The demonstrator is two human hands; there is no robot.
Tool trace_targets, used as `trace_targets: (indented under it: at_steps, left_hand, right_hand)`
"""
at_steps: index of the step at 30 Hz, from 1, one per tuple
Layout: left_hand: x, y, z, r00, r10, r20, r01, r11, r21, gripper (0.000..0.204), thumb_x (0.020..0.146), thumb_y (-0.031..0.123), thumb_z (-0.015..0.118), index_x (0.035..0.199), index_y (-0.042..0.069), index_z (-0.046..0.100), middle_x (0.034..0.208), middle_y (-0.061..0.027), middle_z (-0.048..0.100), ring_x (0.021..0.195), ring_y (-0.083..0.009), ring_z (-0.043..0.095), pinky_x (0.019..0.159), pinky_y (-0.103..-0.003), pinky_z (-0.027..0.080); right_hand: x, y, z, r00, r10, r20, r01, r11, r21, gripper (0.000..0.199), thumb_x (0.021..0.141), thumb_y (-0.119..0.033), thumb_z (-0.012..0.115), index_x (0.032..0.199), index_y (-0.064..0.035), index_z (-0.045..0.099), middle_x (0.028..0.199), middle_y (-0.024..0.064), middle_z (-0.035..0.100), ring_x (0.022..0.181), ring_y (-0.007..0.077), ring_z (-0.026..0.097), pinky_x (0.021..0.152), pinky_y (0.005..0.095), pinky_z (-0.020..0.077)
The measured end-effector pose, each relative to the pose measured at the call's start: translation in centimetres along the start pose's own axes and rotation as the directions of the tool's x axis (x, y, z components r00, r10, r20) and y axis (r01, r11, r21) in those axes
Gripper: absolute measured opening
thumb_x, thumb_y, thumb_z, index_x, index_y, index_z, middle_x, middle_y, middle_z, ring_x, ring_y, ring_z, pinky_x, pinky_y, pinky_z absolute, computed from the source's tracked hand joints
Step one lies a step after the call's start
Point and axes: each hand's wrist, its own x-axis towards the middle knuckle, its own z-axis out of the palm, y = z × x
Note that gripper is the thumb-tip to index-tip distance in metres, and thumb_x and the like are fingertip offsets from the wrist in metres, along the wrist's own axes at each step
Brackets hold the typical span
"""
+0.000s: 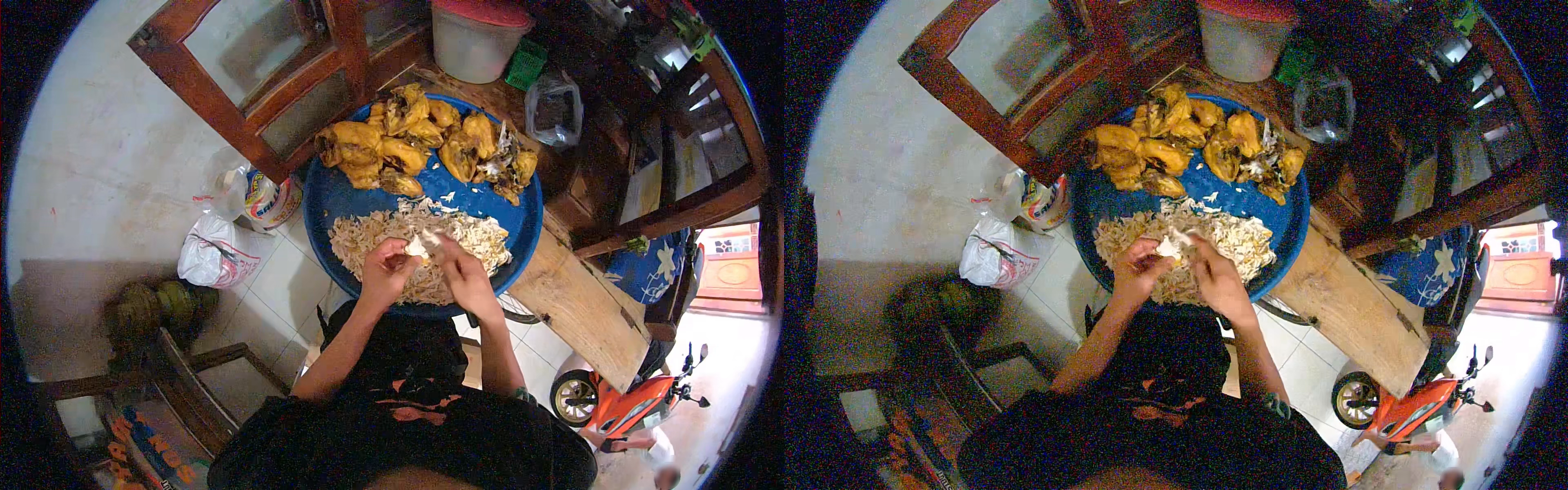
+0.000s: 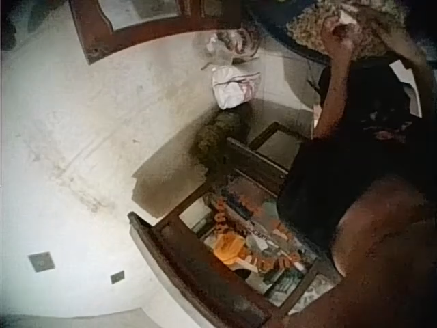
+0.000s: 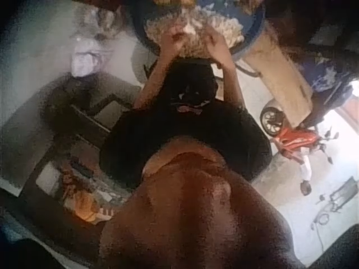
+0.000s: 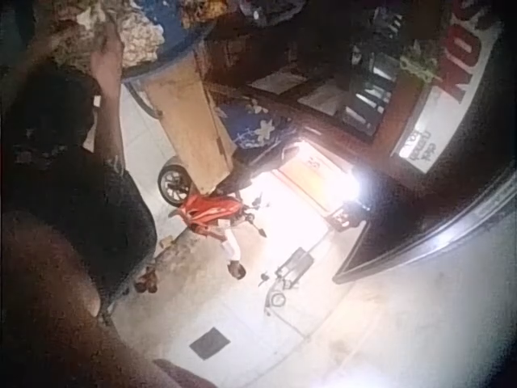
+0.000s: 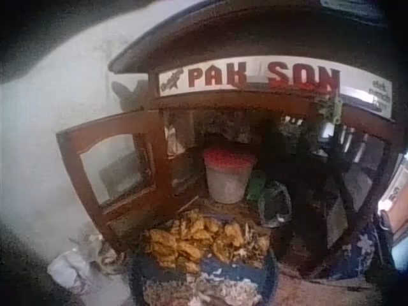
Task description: Shredding cooked chicken by hand into a tray for food preparation.
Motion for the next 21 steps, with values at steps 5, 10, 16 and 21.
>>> trace_targets:
  at_steps: [5,10,16,21]
  left_hand:
    - [0.2,-0.3,-0.2,1.000,-0.022,0.002,0.021,0.996,0.083,0.026,0.075,-0.003,0.071,0.097,0.000,0.058,0.085,-0.0033,0.064,0.077,-0.0094,0.061,0.068,-0.023,0.049]
    - [0.0,1.0,-0.1,0.997,-0.077,-0.030,0.080,0.990,0.116,0.027,0.073,0.001,0.074,0.096,0.002,0.060,0.091,-0.0040,0.065,0.081,-0.0128,0.062,0.073,-0.026,0.050]
    - [0.2,-0.3,-0.5,0.999,0.047,0.012,-0.048,0.992,0.115,0.027,0.074,-0.004,0.071,0.098,-0.002,0.059,0.087,-0.0049,0.064,0.078,-0.0106,0.062,0.069,-0.023,0.049]
    - [0.3,0.6,-0.3,0.996,-0.071,-0.047,0.074,0.995,0.071,0.027,0.073,0.000,0.073,0.096,0.003,0.061,0.089,-0.0042,0.065,0.080,-0.0131,0.061,0.075,-0.027,0.050]
  right_hand:
    - [-0.2,0.3,1.6,0.946,-0.323,0.004,0.315,0.919,-0.237,0.037,0.093,-0.013,0.045,0.128,-0.0021,0.047,0.115,0.0250,0.058,0.098,0.0374,0.062,0.086,0.0357,0.0478]
    - [0.1,-0.5,0.3,0.993,-0.047,-0.109,0.029,0.986,-0.166,0.032,0.092,-0.012,0.045,0.121,-0.0015,0.053,0.114,0.0216,0.060,0.091,0.0371,0.064,0.076,0.0372,0.0491]
    - [-0.7,-0.7,1.3,0.965,-0.259,0.039,0.262,0.951,-0.164,0.036,0.093,-0.013,0.046,0.128,-0.0034,0.047,0.106,0.0235,0.061,0.094,0.0387,0.061,0.079,0.0393,0.0471]
    - [-0.5,-1.3,2.1,0.971,-0.229,-0.072,0.215,0.962,-0.171,0.033,0.092,-0.013,0.047,0.124,-0.0070,0.051,0.092,0.0254,0.062,0.082,0.0364,0.064,0.072,0.0391,0.0484]
